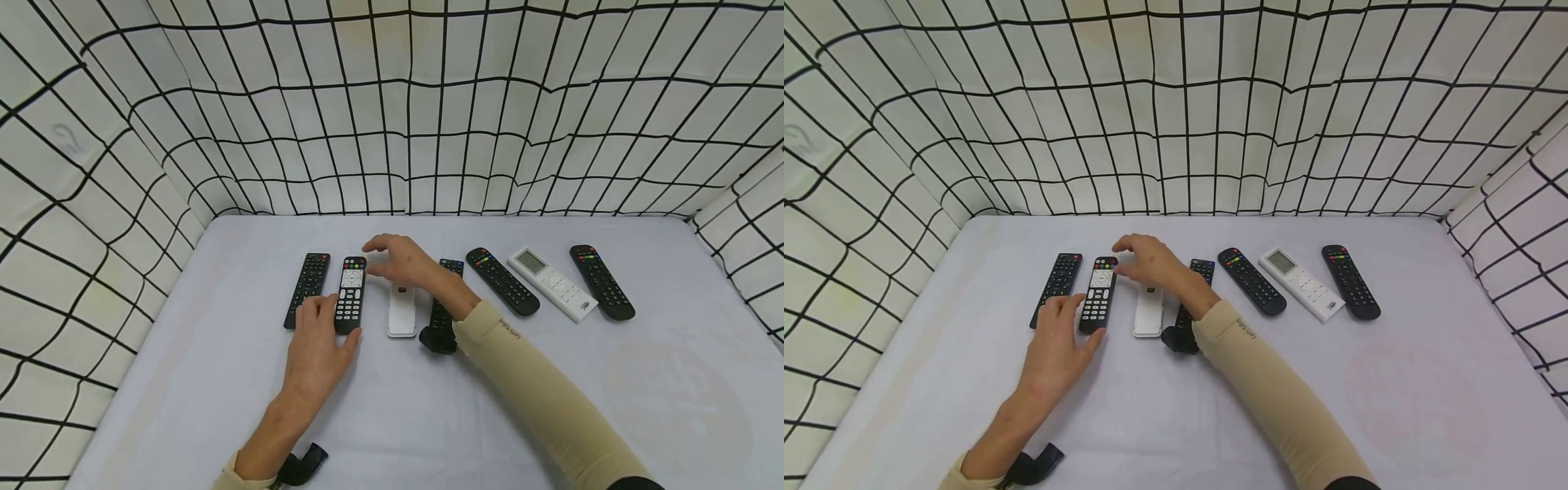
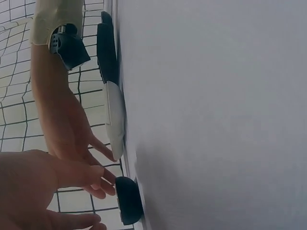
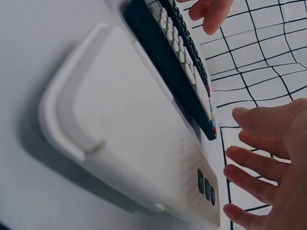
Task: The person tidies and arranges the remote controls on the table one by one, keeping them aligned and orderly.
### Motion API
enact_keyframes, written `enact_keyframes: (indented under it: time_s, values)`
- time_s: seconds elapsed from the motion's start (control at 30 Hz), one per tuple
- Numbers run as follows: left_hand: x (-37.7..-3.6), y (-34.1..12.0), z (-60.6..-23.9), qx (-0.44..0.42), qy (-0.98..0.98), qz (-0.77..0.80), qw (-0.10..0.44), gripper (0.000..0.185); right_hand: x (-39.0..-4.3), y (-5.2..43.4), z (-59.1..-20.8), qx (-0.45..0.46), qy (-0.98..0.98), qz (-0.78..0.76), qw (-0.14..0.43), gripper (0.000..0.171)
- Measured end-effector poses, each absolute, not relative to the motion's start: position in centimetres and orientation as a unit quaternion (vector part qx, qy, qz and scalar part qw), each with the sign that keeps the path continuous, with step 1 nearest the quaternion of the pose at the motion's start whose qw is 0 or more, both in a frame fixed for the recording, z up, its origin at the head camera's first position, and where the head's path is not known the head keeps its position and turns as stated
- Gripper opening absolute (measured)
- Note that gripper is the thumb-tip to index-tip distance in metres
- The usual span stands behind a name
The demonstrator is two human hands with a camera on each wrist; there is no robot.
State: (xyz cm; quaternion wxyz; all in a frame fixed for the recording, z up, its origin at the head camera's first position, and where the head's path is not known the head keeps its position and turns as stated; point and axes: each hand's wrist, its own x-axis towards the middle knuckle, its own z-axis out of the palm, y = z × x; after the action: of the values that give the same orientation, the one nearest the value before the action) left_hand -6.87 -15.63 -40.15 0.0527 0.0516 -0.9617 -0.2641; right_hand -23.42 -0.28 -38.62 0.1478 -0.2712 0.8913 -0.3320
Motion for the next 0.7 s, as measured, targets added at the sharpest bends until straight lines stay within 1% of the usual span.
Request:
enact_keyframes:
  time_s: [0.13,0.33,0.53,0.7]
  values:
    - [-6.9,-15.2,-40.0,0.03,-0.959,-0.273,0.072,0.061,-23.5,0.5,-38.3,-0.28,0.89,-0.337,0.13,0.042]
    - [-6.9,-14.1,-39.7,0.006,-0.953,-0.292,0.076,0.053,-23.5,1.8,-38.0,-0.279,0.887,-0.349,0.117,0.041]
    - [-7.0,-13.1,-39.7,-0.011,-0.95,-0.303,0.069,0.054,-23.7,3.0,-38.3,-0.264,0.886,-0.365,0.112,0.04]
    - [-7.2,-12.5,-39.9,-0.008,-0.946,-0.322,0.043,0.056,-23.8,3.9,-38.5,-0.258,0.887,-0.367,0.108,0.039]
